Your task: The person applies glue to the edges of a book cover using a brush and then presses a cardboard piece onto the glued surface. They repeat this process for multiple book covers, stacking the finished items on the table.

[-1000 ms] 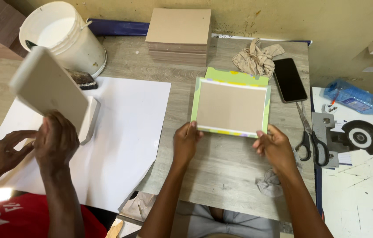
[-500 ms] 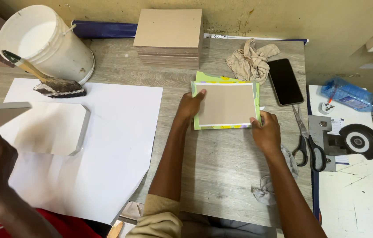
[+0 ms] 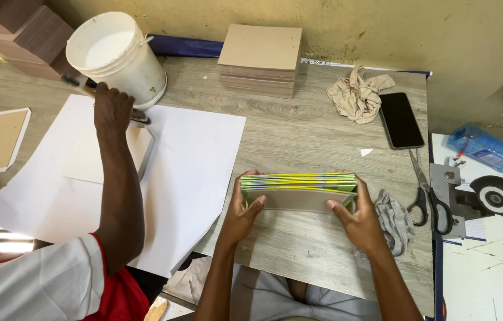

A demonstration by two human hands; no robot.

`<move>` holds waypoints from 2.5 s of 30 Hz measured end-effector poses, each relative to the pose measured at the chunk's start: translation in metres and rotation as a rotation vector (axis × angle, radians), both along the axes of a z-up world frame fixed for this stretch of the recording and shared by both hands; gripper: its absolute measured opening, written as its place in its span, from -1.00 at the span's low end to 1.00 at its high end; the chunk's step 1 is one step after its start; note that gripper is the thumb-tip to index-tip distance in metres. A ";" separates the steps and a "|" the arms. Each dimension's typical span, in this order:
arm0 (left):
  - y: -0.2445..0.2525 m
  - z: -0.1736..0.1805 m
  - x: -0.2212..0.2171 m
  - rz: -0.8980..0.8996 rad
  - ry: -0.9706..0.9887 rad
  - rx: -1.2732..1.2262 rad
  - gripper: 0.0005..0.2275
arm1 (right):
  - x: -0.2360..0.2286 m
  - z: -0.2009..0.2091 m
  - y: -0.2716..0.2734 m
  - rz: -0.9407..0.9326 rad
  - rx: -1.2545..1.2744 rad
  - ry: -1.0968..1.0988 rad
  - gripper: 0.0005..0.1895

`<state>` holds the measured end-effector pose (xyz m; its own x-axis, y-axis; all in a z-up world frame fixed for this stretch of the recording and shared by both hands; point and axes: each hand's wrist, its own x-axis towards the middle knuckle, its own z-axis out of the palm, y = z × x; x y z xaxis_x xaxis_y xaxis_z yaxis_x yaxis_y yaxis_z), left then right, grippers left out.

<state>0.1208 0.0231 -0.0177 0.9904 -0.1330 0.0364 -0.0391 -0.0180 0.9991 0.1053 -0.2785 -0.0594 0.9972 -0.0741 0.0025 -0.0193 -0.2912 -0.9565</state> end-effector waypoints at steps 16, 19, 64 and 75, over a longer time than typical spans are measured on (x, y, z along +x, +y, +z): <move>0.025 0.041 0.000 -0.105 -0.183 0.489 -0.72 | 0.001 0.060 -0.012 0.150 -0.097 -0.016 -0.46; 0.018 0.064 0.002 -0.209 -0.213 0.814 -0.75 | 0.007 0.068 -0.012 0.172 -0.182 -0.002 -0.62; 0.029 -0.018 -0.001 -0.013 0.015 -0.029 -0.76 | -0.011 0.088 0.021 0.272 -0.764 0.186 -0.55; 0.022 -0.034 -0.013 0.047 0.025 -0.222 -0.70 | -0.031 -0.035 0.002 0.065 0.598 -0.076 -0.40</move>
<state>0.1078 0.0447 -0.0515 0.9963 -0.0782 0.0350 -0.0186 0.2016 0.9793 0.0742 -0.2769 -0.0940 0.9984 -0.0235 0.0505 0.0553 0.2990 -0.9526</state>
